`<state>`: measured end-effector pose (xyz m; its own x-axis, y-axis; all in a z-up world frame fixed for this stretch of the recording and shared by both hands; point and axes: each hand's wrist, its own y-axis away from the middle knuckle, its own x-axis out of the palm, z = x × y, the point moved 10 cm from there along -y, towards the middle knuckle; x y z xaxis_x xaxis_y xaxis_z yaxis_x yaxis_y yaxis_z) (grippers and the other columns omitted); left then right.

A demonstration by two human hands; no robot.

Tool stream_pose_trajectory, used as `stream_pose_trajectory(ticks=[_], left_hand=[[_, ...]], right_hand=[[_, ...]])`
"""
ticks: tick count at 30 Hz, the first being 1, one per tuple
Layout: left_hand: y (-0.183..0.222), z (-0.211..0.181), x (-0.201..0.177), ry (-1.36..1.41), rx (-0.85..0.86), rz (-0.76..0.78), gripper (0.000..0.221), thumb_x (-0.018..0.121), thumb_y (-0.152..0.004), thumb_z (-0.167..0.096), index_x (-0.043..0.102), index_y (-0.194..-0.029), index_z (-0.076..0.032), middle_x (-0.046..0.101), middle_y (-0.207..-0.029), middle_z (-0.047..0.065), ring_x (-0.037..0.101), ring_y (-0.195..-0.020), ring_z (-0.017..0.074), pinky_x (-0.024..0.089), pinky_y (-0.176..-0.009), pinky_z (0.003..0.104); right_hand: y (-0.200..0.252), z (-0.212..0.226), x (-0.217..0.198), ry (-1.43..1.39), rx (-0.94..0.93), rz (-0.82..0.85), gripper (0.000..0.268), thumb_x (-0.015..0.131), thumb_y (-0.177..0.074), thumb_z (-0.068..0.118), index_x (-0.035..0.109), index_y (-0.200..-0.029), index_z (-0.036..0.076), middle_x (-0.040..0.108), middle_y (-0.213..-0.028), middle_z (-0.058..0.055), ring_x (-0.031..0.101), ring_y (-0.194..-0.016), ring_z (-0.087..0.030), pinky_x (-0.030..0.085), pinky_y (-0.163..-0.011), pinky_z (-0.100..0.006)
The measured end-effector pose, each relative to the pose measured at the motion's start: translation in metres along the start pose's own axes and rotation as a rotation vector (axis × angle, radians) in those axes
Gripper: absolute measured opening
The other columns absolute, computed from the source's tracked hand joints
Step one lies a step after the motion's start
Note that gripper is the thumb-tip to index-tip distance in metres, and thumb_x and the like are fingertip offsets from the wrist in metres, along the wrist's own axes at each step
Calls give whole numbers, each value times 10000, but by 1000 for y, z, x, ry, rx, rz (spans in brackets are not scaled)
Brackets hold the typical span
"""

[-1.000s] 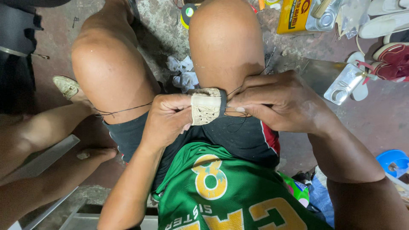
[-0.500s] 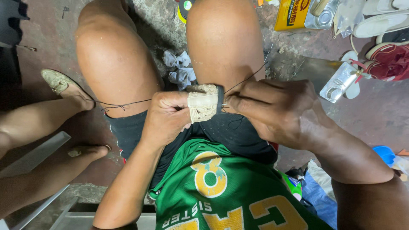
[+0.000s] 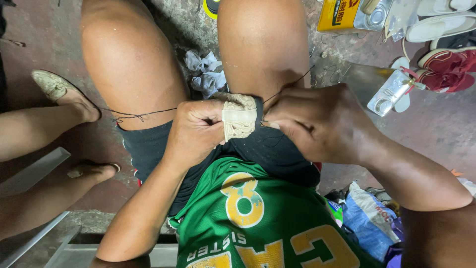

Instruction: The person is stitching the sole of a cream-colored shoe by hand using a needle and black thread while sitting.

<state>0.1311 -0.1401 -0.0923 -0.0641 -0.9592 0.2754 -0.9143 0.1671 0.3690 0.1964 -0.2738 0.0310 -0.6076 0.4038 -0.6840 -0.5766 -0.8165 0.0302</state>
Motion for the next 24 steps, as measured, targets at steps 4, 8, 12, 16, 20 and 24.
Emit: stream_pose_trajectory(ticks=[4, 8, 12, 16, 20, 24], left_hand=[[0, 0, -1, -23, -25, -16, 84, 729, -938, -31, 798, -987, -32, 661, -708, -53, 519, -578, 2, 392, -500, 200], [-2, -5, -2, 40, -29, -18, 101, 705, -946, -23, 778, -1016, -27, 710, -784, -45, 533, -601, 0, 397, -510, 192], [1, -4, -1, 131, -25, -5, 112, 666, -1007, -25, 729, -1099, -20, 716, -840, -30, 531, -618, -1, 391, -530, 188], [5, -7, -3, 139, -21, -52, 111, 636, -1046, -34, 669, -1151, -21, 693, -821, -29, 501, -594, -4, 377, -519, 187], [6, -14, 3, 40, 12, -16, 128, 640, -1037, -44, 668, -1160, -26, 672, -799, -39, 490, -589, -11, 389, -531, 183], [3, -12, 3, 93, 14, 19, 96, 641, -1054, -63, 667, -1141, -33, 654, -781, -46, 481, -592, -14, 371, -530, 183]], right_hand=[[6, 28, 2, 391, -286, -91, 68, 774, -885, 40, 758, -948, 60, 725, -871, -60, 691, -719, -192, 566, -558, -335], [3, 2, 6, 118, -48, -98, 85, 776, -876, 66, 750, -957, 71, 738, -904, -91, 707, -746, -215, 560, -585, -344], [2, -7, 7, -11, 24, -138, 110, 710, -943, 8, 698, -1046, 46, 722, -995, -96, 734, -896, -240, 595, -751, -353], [-1, -1, 1, 64, 59, -88, 119, 705, -944, -2, 681, -1054, 36, 714, -1005, -120, 720, -871, -277, 580, -745, -369], [-9, 21, -5, 291, 61, -41, 159, 682, -832, -39, 647, -979, 12, 682, -931, -135, 690, -828, -328, 561, -739, -414], [-13, 28, -2, 185, 18, -19, 197, 765, -875, 132, 634, -965, 14, 659, -911, -119, 674, -806, -307, 540, -703, -401]])
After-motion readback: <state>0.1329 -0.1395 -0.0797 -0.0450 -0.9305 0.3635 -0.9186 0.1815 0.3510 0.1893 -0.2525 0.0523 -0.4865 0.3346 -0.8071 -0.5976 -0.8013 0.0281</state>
